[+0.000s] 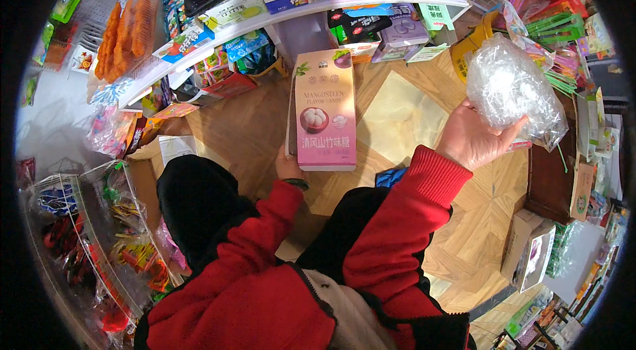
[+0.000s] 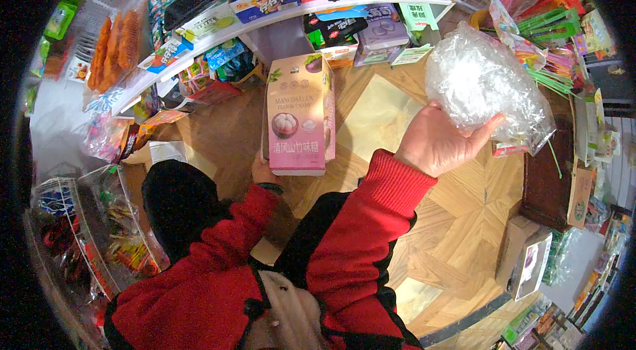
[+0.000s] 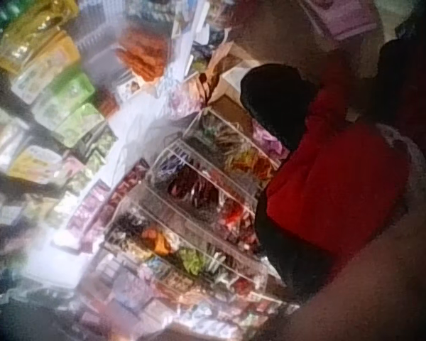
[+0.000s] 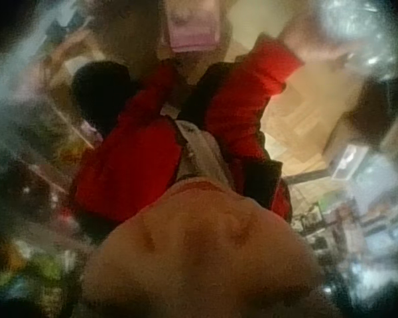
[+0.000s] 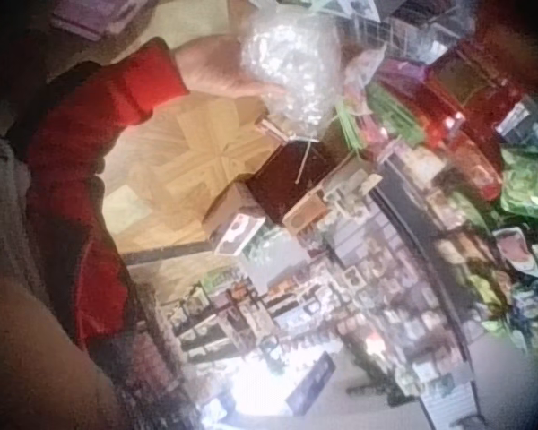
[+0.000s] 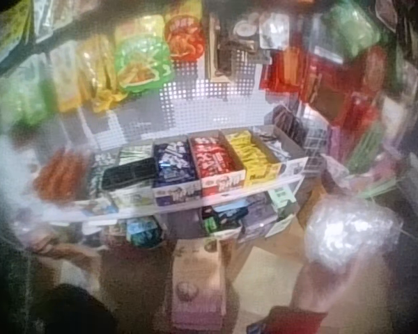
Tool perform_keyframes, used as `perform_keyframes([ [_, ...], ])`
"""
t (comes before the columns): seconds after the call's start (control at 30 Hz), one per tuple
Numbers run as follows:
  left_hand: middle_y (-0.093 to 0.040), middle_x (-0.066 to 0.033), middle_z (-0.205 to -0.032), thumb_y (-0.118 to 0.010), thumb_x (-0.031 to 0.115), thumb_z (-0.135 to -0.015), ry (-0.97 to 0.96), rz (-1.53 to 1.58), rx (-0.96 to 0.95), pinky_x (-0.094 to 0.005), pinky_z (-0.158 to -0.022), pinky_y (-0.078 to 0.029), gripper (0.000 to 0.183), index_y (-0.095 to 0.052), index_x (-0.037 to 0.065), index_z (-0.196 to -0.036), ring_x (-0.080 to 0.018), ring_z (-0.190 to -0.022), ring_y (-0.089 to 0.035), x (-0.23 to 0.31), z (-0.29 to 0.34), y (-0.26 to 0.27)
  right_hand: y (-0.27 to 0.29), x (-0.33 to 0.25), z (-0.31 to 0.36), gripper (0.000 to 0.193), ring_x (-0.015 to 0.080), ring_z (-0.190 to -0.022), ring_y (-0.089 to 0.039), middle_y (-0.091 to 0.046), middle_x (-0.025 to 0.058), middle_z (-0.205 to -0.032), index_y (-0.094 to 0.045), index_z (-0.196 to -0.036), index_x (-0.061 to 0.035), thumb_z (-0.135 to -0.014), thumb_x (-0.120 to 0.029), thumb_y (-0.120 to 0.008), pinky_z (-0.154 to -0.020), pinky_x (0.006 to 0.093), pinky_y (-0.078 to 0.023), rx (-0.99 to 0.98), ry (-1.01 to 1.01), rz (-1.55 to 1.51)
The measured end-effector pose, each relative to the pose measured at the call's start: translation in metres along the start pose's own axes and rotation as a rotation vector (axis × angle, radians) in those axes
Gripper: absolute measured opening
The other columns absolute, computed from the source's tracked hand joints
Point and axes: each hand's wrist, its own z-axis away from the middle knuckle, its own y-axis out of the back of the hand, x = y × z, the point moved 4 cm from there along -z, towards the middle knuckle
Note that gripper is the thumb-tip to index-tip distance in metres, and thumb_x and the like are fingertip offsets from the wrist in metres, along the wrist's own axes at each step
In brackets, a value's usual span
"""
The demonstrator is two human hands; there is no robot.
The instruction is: The person picks various snack packages from shelves and places them into a plastic bag. They handle multiple items one at a time, including chips, cookies, and other packaged snacks, then return some items to the shelf.
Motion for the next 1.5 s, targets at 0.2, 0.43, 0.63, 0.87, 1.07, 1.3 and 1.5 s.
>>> perform_keyframes([
  [0.2,-0.062,-0.0083,-0.101,-0.039,0.003,-0.091,-0.051,0.083,0.073,-0.028,-0.069,-0.052,0.03,-0.052,0.001,-0.118,-0.0161,-0.085,-0.062,0.015,0.008,-0.01,0.004,-0.005,-0.002,0.055,0.0217,-0.112,-0.05,-0.052,0.0056,-0.126,-0.046,-0.127,-0.0116,-0.081,-0.033,-0.068,-0.091,0.0351,-0.04,0.013,0.006,0.012],
  [0.43,-0.06,-0.01,-0.106,-0.044,-0.002,-0.089,-0.202,0.171,0.055,-0.0299,-0.069,-0.053,0.032,-0.05,0.0,-0.12,-0.0182,-0.089,-0.061,0.035,-0.012,-0.024,0.004,-0.008,-0.003,0.054,0.0222,-0.112,-0.051,-0.053,0.0061,-0.125,-0.047,-0.126,-0.0112,-0.081,-0.032,-0.067,-0.091,0.0359,-0.042,-0.003,0.008,-0.005],
  [0.63,-0.061,-0.0121,-0.107,-0.045,-0.003,-0.088,-0.172,0.197,0.108,-0.0311,-0.072,-0.054,0.035,-0.05,0.0,-0.122,-0.0203,-0.088,-0.063,0.06,-0.011,-0.03,0.005,-0.014,-0.005,0.053,0.0227,-0.112,-0.051,-0.053,0.0069,-0.126,-0.047,-0.126,-0.0108,-0.082,-0.031,-0.066,-0.091,0.0369,-0.042,0.009,0.019,-0.022],
  [0.87,-0.061,-0.0125,-0.107,-0.046,0.002,-0.089,-0.053,0.255,0.075,-0.0331,-0.071,-0.054,0.032,-0.052,0.0,-0.12,-0.0234,-0.088,-0.064,0.074,-0.018,-0.026,0.003,-0.01,-0.004,0.055,0.0235,-0.114,-0.05,-0.052,0.007,-0.126,-0.046,-0.127,-0.01,-0.081,-0.032,-0.067,-0.095,0.0384,-0.041,-0.009,0.008,-0.023],
  [1.07,-0.061,-0.0141,-0.107,-0.045,0.011,-0.089,0.021,0.467,-0.015,-0.0385,-0.076,-0.052,0.032,-0.054,0.001,-0.118,-0.0254,-0.092,-0.061,0.041,-0.032,-0.023,0.0,-0.009,-0.002,0.055,0.0238,-0.116,-0.049,-0.051,0.0067,-0.128,-0.046,-0.127,-0.0095,-0.081,-0.033,-0.067,-0.098,0.0397,-0.039,-0.007,0.003,-0.009],
  [1.3,-0.059,-0.0127,-0.108,-0.045,0.032,-0.088,0.302,0.325,-0.079,-0.0445,-0.078,-0.051,0.043,-0.051,0.005,-0.121,-0.028,-0.091,-0.059,0.007,-0.04,-0.018,-0.003,-0.009,0.0,0.056,0.0232,-0.12,-0.046,-0.048,0.0056,-0.131,-0.044,-0.129,-0.0102,-0.084,-0.037,-0.063,-0.103,0.0398,-0.034,-0.023,0.018,0.051],
  [1.5,-0.058,-0.0115,-0.108,-0.045,0.05,-0.087,0.589,0.059,-0.094,-0.0497,-0.079,-0.049,0.055,-0.049,0.008,-0.123,-0.0302,-0.091,-0.056,-0.019,-0.014,-0.004,-0.007,0.001,0.003,0.056,0.0229,-0.12,-0.046,-0.049,0.0059,-0.13,-0.045,-0.129,-0.0106,-0.084,-0.038,-0.063,-0.102,0.0395,-0.034,-0.054,-0.012,0.024],
])
